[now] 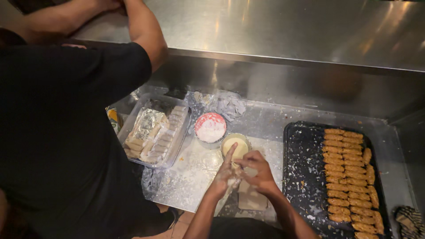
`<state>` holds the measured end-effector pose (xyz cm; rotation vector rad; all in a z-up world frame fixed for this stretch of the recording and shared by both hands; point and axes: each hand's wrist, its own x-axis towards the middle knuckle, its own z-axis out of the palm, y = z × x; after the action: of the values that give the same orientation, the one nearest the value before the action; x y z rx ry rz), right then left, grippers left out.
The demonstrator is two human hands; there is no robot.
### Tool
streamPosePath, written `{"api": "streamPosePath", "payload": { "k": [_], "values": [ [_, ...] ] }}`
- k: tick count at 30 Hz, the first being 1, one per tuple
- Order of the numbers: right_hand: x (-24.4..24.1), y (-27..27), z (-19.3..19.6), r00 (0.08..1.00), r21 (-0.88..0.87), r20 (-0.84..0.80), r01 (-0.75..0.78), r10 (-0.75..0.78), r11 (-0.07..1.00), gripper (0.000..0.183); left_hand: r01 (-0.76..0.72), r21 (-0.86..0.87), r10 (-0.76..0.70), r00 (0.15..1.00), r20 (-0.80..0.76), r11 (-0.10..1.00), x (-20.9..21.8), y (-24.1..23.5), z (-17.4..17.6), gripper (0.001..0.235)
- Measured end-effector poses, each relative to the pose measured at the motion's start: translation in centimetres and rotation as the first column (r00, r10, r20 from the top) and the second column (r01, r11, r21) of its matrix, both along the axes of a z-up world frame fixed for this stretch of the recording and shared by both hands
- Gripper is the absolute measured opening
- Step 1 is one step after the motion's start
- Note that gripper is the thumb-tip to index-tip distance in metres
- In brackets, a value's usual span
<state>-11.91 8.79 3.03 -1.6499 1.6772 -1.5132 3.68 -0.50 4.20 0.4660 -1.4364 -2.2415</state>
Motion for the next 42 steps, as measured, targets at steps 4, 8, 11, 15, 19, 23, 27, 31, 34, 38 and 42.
{"api": "streamPosePath", "payload": {
  "k": [4, 8, 11, 15, 19, 23, 27, 31, 34, 38, 42],
  "values": [
    [0.5, -0.1, -0.2, 0.994, 0.006, -0.009, 0.107, -0.107, 0.994, 0.028, 0.027, -0.052, -0.028, 0.999, -0.024, 0.998, -0.4, -0.2, -0.8, 0.096],
    [0.8, 0.2, -0.6, 0.989, -0.015, 0.005, 0.149, -0.149, 0.989, 0.025, 0.003, -0.020, -0.002, 0.999, 0.046, 1.000, -0.4, 0.3, -1.6, 0.092],
    [0.4, 0.5, -1.4, 0.996, -0.072, 0.009, 0.090, -0.090, 0.993, 0.025, -0.009, -0.055, 0.016, 0.993, 0.119, 0.998, -0.3, 0.5, -1.7, 0.094],
    [0.6, 0.9, -4.2, 0.801, 0.366, 0.515, 0.116, -0.305, 0.923, 0.029, 0.084, -0.741, 0.295, 0.883, 0.364, 0.666, -0.3, 0.2, -1.5, 0.094],
    [0.4, 1.4, -7.9, 0.049, 0.245, 0.969, -0.340, -0.242, 0.908, 0.036, 0.213, -0.970, 0.242, 0.941, 0.236, 0.118, -1.3, 0.0, -1.4, 0.060],
    [-0.2, 2.0, -10.5, 0.045, 0.283, 0.956, -0.403, -0.290, 0.870, 0.029, -0.068, -0.998, 0.109, 0.992, -0.068, -0.003, 0.0, 2.6, -3.0, 0.045],
    [-0.3, 0.9, -9.9, 0.095, 0.119, 0.991, -0.301, -0.094, 0.946, 0.040, -0.222, -0.910, 0.253, 0.958, -0.136, 0.351, 0.4, 3.2, -5.9, 0.039],
    [1.1, -0.4, -8.2, 0.532, 0.224, 0.843, -0.212, -0.080, 0.951, 0.050, -0.241, 0.068, 0.236, 0.969, 0.070, 0.968, 0.1, 1.9, -9.4, 0.055],
    [1.2, -2.3, -6.8, 0.998, 0.061, 0.069, -0.010, 0.006, 0.998, 0.056, -0.374, 0.392, 0.362, 0.926, 0.106, 0.841, 0.8, 0.6, -11.2, 0.028],
    [0.8, -6.3, -6.1, 0.805, 0.303, -0.549, 0.441, -0.223, 0.845, 0.053, -0.594, 0.295, 0.534, 0.803, 0.263, 0.748, 1.4, -0.5, -12.4, 0.018],
    [-0.3, -7.4, -7.6, 0.700, 0.641, -0.685, 0.451, 0.199, 0.621, 0.054, -0.609, 0.088, 0.576, 0.780, 0.243, 0.788, 2.1, -0.1, -13.7, 0.016]
  ]
}}
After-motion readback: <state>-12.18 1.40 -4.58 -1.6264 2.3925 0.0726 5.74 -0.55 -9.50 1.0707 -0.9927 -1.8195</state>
